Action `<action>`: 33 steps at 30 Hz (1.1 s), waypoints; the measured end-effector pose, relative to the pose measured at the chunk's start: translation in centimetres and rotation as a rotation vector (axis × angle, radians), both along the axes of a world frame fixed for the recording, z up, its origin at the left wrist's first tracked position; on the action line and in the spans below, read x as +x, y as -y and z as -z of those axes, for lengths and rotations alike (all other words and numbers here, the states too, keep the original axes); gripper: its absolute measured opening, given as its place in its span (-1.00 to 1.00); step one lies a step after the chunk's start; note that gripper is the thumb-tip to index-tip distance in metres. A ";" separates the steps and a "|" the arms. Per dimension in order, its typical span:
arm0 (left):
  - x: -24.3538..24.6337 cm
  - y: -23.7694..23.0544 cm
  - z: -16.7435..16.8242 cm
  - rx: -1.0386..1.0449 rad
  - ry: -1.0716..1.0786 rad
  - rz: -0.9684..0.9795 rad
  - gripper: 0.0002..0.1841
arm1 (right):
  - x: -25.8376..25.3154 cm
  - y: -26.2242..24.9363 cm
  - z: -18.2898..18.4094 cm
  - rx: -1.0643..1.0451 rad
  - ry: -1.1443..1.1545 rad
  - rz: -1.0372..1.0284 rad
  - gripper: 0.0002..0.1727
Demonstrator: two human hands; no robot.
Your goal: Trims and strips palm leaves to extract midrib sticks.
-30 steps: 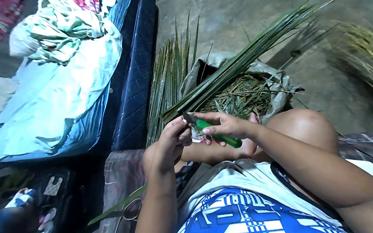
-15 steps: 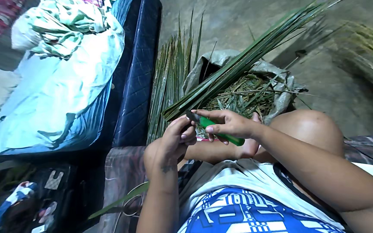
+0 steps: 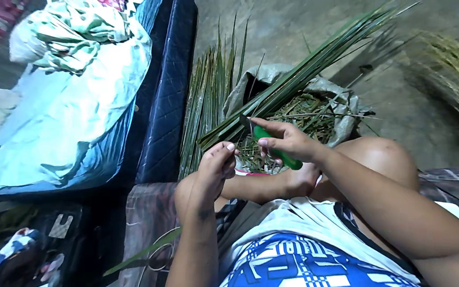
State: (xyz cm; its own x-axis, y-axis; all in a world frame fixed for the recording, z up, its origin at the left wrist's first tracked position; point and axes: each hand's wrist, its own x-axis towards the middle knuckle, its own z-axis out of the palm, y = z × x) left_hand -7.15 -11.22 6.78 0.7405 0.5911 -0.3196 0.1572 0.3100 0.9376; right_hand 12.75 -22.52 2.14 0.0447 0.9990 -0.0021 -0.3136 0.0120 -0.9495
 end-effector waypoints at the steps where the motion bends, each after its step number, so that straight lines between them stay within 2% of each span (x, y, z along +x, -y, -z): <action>1: -0.1 0.0 -0.1 0.012 -0.003 -0.001 -0.69 | 0.4 0.1 0.0 0.007 -0.001 0.018 -0.32; 12: -1.5 -0.6 -0.4 0.165 -0.043 0.035 -0.74 | 5.7 0.7 0.1 0.114 -0.030 0.291 -0.33; 16: -2.2 -1.0 -0.9 0.253 -0.146 0.014 -0.76 | 8.1 1.3 -0.2 0.110 0.025 0.433 -0.36; 24: -3.7 -3.0 -0.5 0.544 -0.462 -0.018 -0.81 | 12.3 2.9 0.0 0.004 0.049 1.018 -0.36; 26: -3.5 -3.4 -0.4 0.604 -0.531 -0.045 -0.77 | 12.6 3.1 -0.1 0.021 0.080 1.102 -0.34; 27: -3.2 -3.6 -0.4 0.625 -0.544 -0.055 -0.74 | 12.0 3.0 -0.4 0.040 0.106 1.077 -0.34; 29: -2.1 -3.7 -0.2 0.652 -0.529 -0.061 -0.72 | 9.4 2.9 -1.3 0.066 0.151 0.877 -0.35; 31: -0.6 -3.6 0.0 0.684 -0.481 -0.038 -0.73 | 5.6 2.5 -1.7 0.065 0.084 0.507 -0.36; 33: 1.0 -3.5 0.2 0.719 -0.446 0.006 -0.74 | 2.3 1.5 -1.6 -0.059 -0.049 0.095 -0.23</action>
